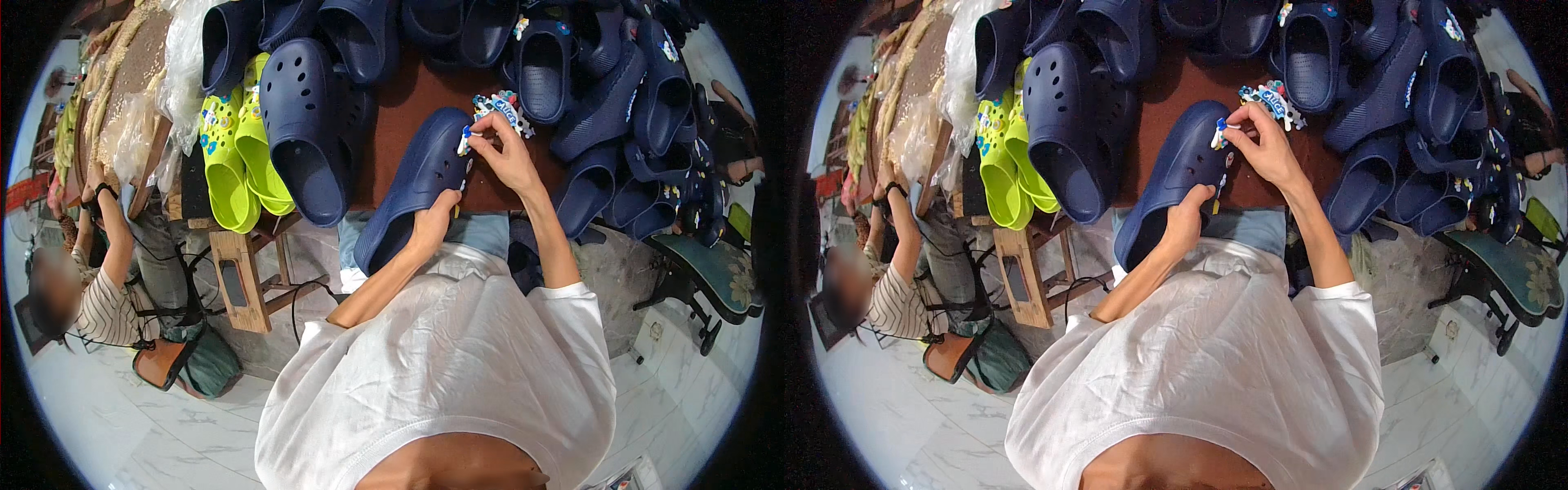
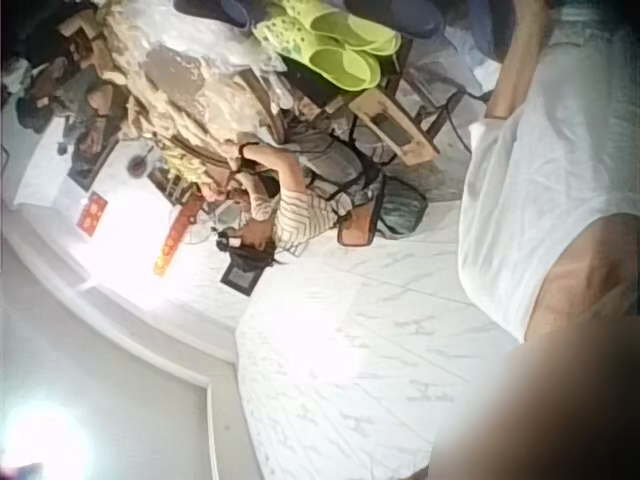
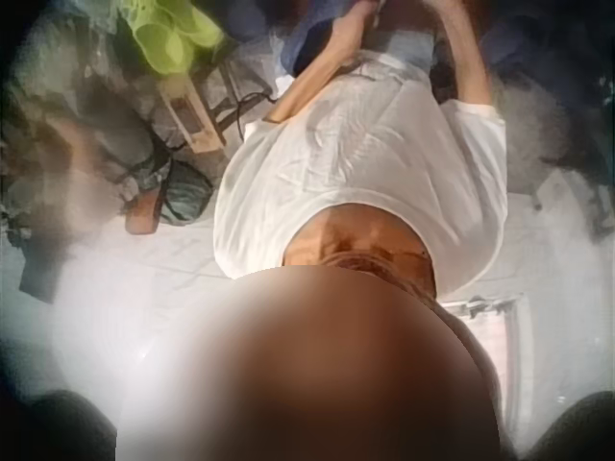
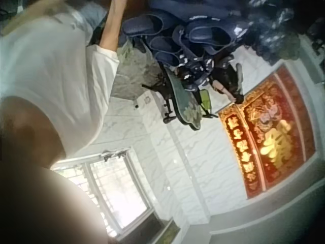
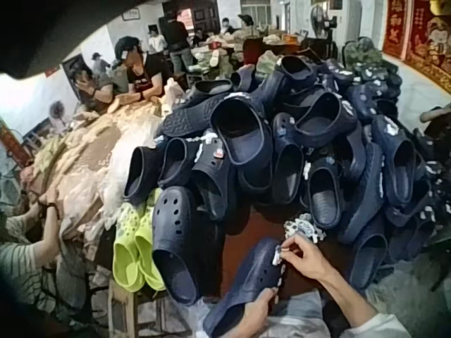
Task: Attaching decorative charms to foam clogs.
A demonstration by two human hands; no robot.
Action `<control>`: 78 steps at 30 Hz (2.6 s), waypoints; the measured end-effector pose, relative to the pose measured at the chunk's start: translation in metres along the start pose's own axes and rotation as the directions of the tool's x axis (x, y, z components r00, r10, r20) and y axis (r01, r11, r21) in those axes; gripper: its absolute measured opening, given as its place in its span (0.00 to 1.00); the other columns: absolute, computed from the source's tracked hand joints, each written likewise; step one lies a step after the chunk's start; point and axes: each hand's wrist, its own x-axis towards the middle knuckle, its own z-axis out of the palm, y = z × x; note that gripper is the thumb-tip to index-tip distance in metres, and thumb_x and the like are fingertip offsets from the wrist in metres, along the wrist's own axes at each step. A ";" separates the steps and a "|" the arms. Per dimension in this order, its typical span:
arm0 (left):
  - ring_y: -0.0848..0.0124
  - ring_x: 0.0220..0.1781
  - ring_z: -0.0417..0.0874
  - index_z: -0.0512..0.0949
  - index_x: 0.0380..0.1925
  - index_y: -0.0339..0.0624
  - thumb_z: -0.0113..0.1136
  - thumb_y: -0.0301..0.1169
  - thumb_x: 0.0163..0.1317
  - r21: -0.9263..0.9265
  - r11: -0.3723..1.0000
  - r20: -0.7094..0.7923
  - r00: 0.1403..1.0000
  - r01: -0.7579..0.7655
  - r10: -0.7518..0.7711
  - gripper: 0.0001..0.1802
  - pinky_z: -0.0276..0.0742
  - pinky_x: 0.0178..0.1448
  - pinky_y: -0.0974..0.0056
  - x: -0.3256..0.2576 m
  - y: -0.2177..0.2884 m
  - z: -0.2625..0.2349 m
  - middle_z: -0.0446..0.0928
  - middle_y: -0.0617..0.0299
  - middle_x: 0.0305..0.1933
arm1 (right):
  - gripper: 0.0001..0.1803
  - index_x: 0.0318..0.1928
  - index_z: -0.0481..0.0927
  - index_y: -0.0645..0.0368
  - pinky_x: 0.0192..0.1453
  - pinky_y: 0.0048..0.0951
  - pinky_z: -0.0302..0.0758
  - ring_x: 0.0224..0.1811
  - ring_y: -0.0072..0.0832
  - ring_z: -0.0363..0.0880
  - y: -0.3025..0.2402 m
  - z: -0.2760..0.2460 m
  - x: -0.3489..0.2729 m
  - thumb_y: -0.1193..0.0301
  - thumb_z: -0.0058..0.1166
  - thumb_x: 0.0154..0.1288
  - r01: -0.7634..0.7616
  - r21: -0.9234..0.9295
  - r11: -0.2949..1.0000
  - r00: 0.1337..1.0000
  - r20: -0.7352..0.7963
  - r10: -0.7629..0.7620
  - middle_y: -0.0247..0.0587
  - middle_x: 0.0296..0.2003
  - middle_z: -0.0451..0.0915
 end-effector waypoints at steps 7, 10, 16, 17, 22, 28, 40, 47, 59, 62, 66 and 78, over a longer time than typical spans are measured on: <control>0.72 0.33 0.75 0.78 0.34 0.38 0.58 0.27 0.52 -0.081 0.997 0.044 0.999 0.008 -0.004 0.09 0.70 0.41 0.67 0.010 -0.012 -0.008 0.76 0.63 0.33 | 0.07 0.41 0.72 0.60 0.45 0.22 0.71 0.39 0.18 0.72 0.000 0.000 0.006 0.75 0.55 0.65 0.041 -0.070 0.997 0.999 0.029 -0.039 0.32 0.36 0.72; 0.71 0.33 0.76 0.78 0.35 0.36 0.57 0.26 0.52 -0.079 0.996 0.046 0.998 0.038 -0.035 0.09 0.71 0.40 0.67 0.013 -0.012 -0.010 0.77 0.62 0.34 | 0.07 0.41 0.71 0.60 0.44 0.22 0.71 0.38 0.18 0.72 0.000 0.001 0.008 0.76 0.55 0.65 0.081 -0.146 0.986 0.997 0.030 -0.078 0.32 0.36 0.72; 0.64 0.39 0.81 0.74 0.41 0.31 0.51 0.25 0.53 -0.436 0.871 0.179 0.970 0.227 -0.163 0.14 0.77 0.47 0.62 0.019 0.018 -0.008 0.79 0.56 0.39 | 0.09 0.39 0.76 0.62 0.42 0.23 0.72 0.35 0.20 0.74 0.004 0.012 0.008 0.74 0.61 0.60 -0.001 -0.010 1.000 0.995 -0.099 0.000 0.35 0.37 0.73; 0.64 0.39 0.81 0.74 0.41 0.31 0.51 0.25 0.53 -0.436 0.871 0.178 0.971 0.225 -0.162 0.14 0.77 0.47 0.62 0.021 0.019 -0.009 0.79 0.56 0.39 | 0.09 0.41 0.77 0.62 0.43 0.21 0.71 0.37 0.18 0.73 0.005 0.014 0.007 0.74 0.59 0.62 0.053 -0.066 0.996 0.990 -0.127 -0.061 0.32 0.37 0.73; 0.61 0.45 0.81 0.72 0.47 0.32 0.50 0.25 0.52 -0.553 0.790 0.226 0.960 0.264 -0.163 0.19 0.77 0.53 0.59 0.030 0.020 -0.014 0.78 0.51 0.45 | 0.12 0.49 0.78 0.60 0.47 0.20 0.71 0.41 0.18 0.74 0.019 0.005 0.004 0.74 0.56 0.66 0.072 -0.114 0.991 0.992 -0.097 -0.083 0.30 0.40 0.74; 0.55 0.51 0.79 0.70 0.50 0.32 0.48 0.24 0.52 -0.615 0.736 0.252 0.955 0.283 -0.156 0.22 0.75 0.59 0.54 0.034 0.023 -0.017 0.76 0.47 0.50 | 0.17 0.54 0.77 0.59 0.53 0.25 0.70 0.49 0.23 0.74 0.011 -0.003 0.007 0.72 0.57 0.65 -0.050 -0.026 0.998 0.997 -0.052 0.049 0.35 0.48 0.72; 0.59 0.49 0.80 0.71 0.50 0.32 0.49 0.23 0.53 -0.617 0.739 0.236 0.959 0.272 -0.156 0.22 0.76 0.57 0.56 0.037 0.017 -0.017 0.76 0.50 0.49 | 0.21 0.50 0.78 0.51 0.55 0.39 0.70 0.50 0.40 0.72 -0.007 0.015 0.013 0.62 0.63 0.56 0.184 -0.495 0.849 0.980 0.024 -0.198 0.41 0.46 0.69; 0.59 0.48 0.80 0.71 0.50 0.32 0.49 0.23 0.53 -0.633 0.733 0.217 0.966 0.250 -0.142 0.21 0.77 0.56 0.56 0.039 0.012 -0.014 0.77 0.50 0.47 | 0.22 0.48 0.76 0.57 0.54 0.39 0.71 0.50 0.41 0.72 -0.003 0.020 0.015 0.63 0.65 0.53 0.174 -0.479 0.860 0.977 -0.028 -0.213 0.42 0.45 0.69; 0.59 0.49 0.80 0.71 0.50 0.31 0.49 0.23 0.54 -0.621 0.742 0.229 0.964 0.251 -0.135 0.21 0.76 0.58 0.57 0.040 0.012 -0.017 0.77 0.50 0.49 | 0.21 0.49 0.76 0.55 0.55 0.39 0.70 0.50 0.42 0.71 -0.002 0.021 0.012 0.64 0.64 0.55 0.183 -0.480 0.858 0.974 -0.033 -0.226 0.43 0.45 0.69; 0.57 0.53 0.78 0.71 0.51 0.33 0.49 0.26 0.55 -0.616 0.751 0.205 0.969 0.237 -0.137 0.21 0.73 0.62 0.53 0.041 0.011 -0.017 0.77 0.50 0.50 | 0.22 0.51 0.76 0.55 0.56 0.39 0.69 0.51 0.43 0.71 0.000 0.023 0.007 0.63 0.63 0.57 0.176 -0.465 0.868 0.971 -0.064 -0.231 0.45 0.48 0.68; 0.61 0.54 0.78 0.72 0.51 0.33 0.51 0.29 0.60 -0.676 0.706 0.183 0.976 0.211 -0.117 0.19 0.71 0.63 0.57 0.033 0.021 -0.012 0.77 0.52 0.52 | 0.19 0.50 0.76 0.58 0.56 0.38 0.70 0.50 0.44 0.72 0.005 0.024 0.000 0.66 0.61 0.59 0.242 -0.409 0.880 0.930 -0.162 -0.331 0.47 0.48 0.71; 0.59 0.59 0.75 0.72 0.52 0.34 0.48 0.40 0.64 -0.757 0.622 0.156 0.980 0.201 -0.127 0.23 0.65 0.69 0.55 0.031 0.018 -0.016 0.75 0.49 0.58 | 0.18 0.43 0.76 0.58 0.44 0.38 0.72 0.41 0.39 0.75 0.047 -0.026 -0.051 0.66 0.66 0.54 -0.209 -0.591 0.779 0.891 -0.443 -0.097 0.43 0.38 0.74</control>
